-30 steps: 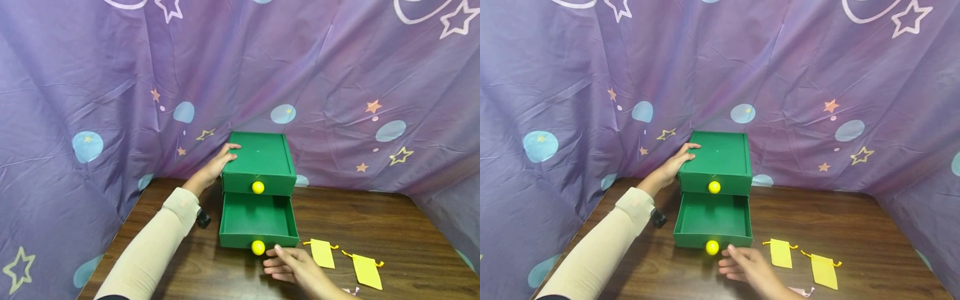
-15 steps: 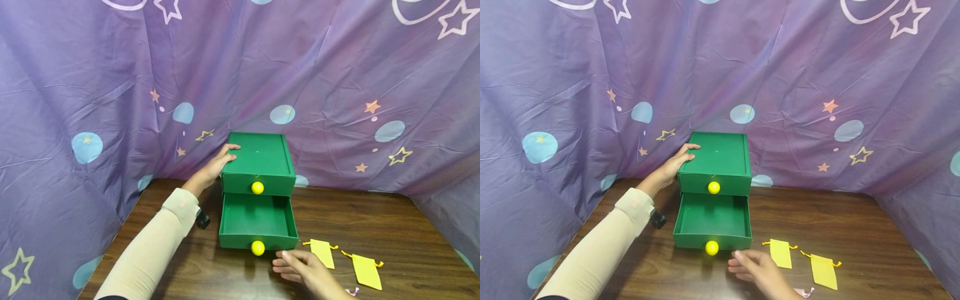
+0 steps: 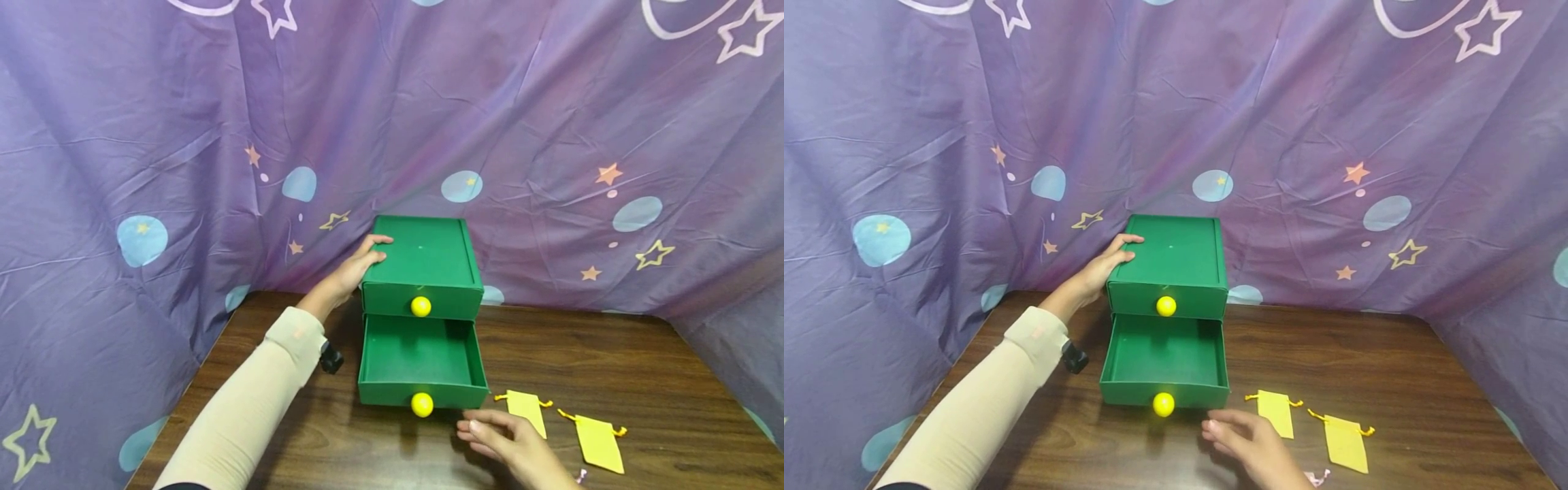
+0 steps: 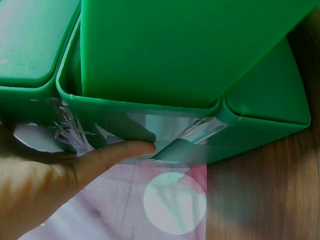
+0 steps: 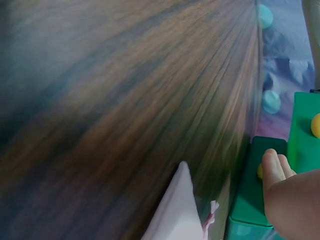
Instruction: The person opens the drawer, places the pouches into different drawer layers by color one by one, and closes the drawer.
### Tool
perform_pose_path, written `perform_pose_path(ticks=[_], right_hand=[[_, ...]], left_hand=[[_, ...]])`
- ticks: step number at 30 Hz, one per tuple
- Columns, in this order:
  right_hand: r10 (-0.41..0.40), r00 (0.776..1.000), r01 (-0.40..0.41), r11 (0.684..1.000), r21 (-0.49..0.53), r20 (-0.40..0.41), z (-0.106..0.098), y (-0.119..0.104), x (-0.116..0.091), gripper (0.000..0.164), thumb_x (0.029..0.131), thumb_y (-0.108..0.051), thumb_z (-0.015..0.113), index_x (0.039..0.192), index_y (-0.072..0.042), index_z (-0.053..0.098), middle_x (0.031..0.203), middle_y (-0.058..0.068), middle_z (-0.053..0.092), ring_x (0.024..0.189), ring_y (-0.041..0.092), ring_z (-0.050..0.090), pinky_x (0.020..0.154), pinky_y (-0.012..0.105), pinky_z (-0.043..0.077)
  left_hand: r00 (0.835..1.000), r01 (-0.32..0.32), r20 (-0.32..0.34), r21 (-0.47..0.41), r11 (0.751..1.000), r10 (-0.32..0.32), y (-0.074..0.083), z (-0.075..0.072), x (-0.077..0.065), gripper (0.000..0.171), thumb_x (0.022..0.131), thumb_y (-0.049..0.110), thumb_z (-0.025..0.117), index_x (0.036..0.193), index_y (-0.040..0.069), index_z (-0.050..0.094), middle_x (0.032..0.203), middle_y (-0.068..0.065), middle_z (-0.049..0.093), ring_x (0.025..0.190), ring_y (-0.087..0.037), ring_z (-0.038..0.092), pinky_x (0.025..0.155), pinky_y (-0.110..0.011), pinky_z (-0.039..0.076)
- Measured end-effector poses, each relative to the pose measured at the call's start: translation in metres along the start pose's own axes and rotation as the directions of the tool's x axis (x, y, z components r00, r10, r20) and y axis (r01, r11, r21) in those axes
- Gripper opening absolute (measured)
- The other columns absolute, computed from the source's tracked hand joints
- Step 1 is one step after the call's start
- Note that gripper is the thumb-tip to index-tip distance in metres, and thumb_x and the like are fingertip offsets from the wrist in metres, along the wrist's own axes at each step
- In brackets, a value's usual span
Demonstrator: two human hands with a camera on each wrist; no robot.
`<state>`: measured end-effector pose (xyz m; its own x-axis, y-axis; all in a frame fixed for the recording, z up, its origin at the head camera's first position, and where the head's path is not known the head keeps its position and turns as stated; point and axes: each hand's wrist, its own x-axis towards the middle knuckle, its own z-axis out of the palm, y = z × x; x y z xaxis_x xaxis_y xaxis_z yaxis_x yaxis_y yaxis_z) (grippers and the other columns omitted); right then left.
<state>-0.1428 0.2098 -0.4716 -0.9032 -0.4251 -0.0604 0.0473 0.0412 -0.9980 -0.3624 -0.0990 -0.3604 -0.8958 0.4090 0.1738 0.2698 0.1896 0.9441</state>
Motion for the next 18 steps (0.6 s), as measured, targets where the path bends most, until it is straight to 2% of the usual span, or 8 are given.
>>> perform_pose_path(ticks=[7, 13, 18], right_hand=[[-0.010, 0.999, 0.007, 0.997, -0.075, -0.044, -0.007, 0.000, -0.005, 0.053, 0.106, -0.010, 0.055, 0.137, 0.030, 0.038, 0.130, 0.038, 0.061, 0.110, 0.008, 0.069, 0.093, 0.027, 0.055], [0.055, 0.980, -0.086, 0.984, -0.159, -0.190, -0.013, -0.006, -0.012, 0.057, 0.102, -0.017, 0.064, 0.143, 0.018, 0.045, 0.134, 0.029, 0.063, 0.111, 0.007, 0.069, 0.091, 0.019, 0.053], [-0.001, 0.961, -0.067, 0.969, -0.237, -0.275, -0.019, -0.004, -0.017, 0.053, 0.100, -0.014, 0.067, 0.140, 0.016, 0.051, 0.133, 0.029, 0.064, 0.109, 0.002, 0.067, 0.090, 0.016, 0.052]], left_hand=[[1.000, -0.010, -0.013, -0.013, 1.000, 0.010, -0.001, 0.001, 0.000, 0.047, 0.104, 0.017, 0.042, 0.151, 0.011, 0.041, 0.163, -0.014, 0.029, 0.143, -0.034, 0.032, 0.120, -0.052, 0.023], [1.000, -0.011, -0.008, -0.011, 1.000, 0.011, -0.001, 0.001, 0.001, 0.047, 0.105, 0.018, 0.042, 0.151, 0.011, 0.041, 0.163, -0.013, 0.028, 0.146, -0.034, 0.029, 0.122, -0.052, 0.020], [1.000, -0.001, -0.012, -0.013, 1.000, 0.000, -0.002, -0.001, 0.001, 0.046, 0.105, 0.019, 0.042, 0.151, 0.013, 0.042, 0.163, -0.011, 0.029, 0.147, -0.033, 0.028, 0.122, -0.052, 0.019]])
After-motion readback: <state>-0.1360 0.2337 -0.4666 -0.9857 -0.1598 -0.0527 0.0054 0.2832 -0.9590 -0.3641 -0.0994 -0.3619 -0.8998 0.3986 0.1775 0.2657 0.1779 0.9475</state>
